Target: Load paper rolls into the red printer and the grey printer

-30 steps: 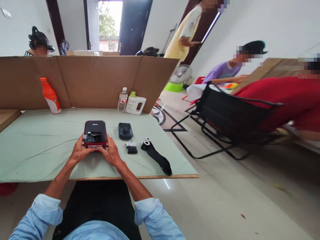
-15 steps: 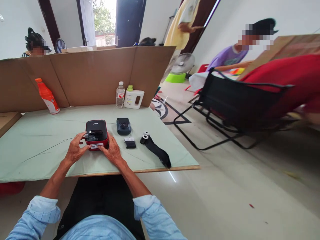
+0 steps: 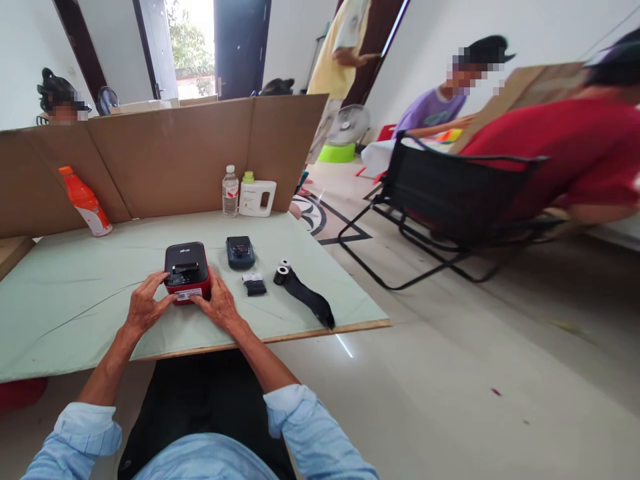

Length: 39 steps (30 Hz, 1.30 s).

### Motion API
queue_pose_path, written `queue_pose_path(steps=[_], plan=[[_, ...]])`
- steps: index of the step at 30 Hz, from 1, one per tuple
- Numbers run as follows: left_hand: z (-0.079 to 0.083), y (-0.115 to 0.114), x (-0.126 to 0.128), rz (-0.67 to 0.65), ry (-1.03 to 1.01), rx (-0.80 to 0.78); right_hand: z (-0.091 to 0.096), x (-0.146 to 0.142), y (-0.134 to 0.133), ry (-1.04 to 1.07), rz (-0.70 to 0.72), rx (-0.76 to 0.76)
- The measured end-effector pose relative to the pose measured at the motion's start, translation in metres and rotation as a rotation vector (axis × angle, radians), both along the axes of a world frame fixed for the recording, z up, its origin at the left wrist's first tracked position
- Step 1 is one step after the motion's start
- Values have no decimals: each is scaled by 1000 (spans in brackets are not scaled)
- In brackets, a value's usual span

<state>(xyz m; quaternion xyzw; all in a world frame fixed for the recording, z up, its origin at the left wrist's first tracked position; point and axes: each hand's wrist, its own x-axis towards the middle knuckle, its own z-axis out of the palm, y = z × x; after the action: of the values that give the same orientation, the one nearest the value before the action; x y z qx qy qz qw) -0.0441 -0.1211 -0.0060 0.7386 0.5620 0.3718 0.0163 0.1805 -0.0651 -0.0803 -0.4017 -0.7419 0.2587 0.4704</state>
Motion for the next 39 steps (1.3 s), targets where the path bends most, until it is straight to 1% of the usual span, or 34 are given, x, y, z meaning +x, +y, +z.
queue_pose_path(steps=[3, 9, 18, 22, 27, 31, 35, 39], plan=[[0, 1, 1, 5, -9, 6, -1, 0, 1, 15, 31, -29], [-1, 4, 1, 9, -11, 3, -6, -1, 4, 15, 3, -33], [9, 6, 4, 9, -6, -76, -11, -3, 7, 11, -2, -31], [5, 6, 4, -13, -52, -58, -13, -3, 9, 3, 4, -13], [1, 8, 2, -38, -74, -26, -14, -2, 10, 1, 22, -38], [6, 12, 1, -69, -49, 10, -15, -3, 10, 10, 18, -42], [14, 22, 4, -102, 10, 51, -14, -4, 9, 17, 16, -30], [17, 32, 7, -117, 66, 3, -13, -4, 9, 18, 20, -27]])
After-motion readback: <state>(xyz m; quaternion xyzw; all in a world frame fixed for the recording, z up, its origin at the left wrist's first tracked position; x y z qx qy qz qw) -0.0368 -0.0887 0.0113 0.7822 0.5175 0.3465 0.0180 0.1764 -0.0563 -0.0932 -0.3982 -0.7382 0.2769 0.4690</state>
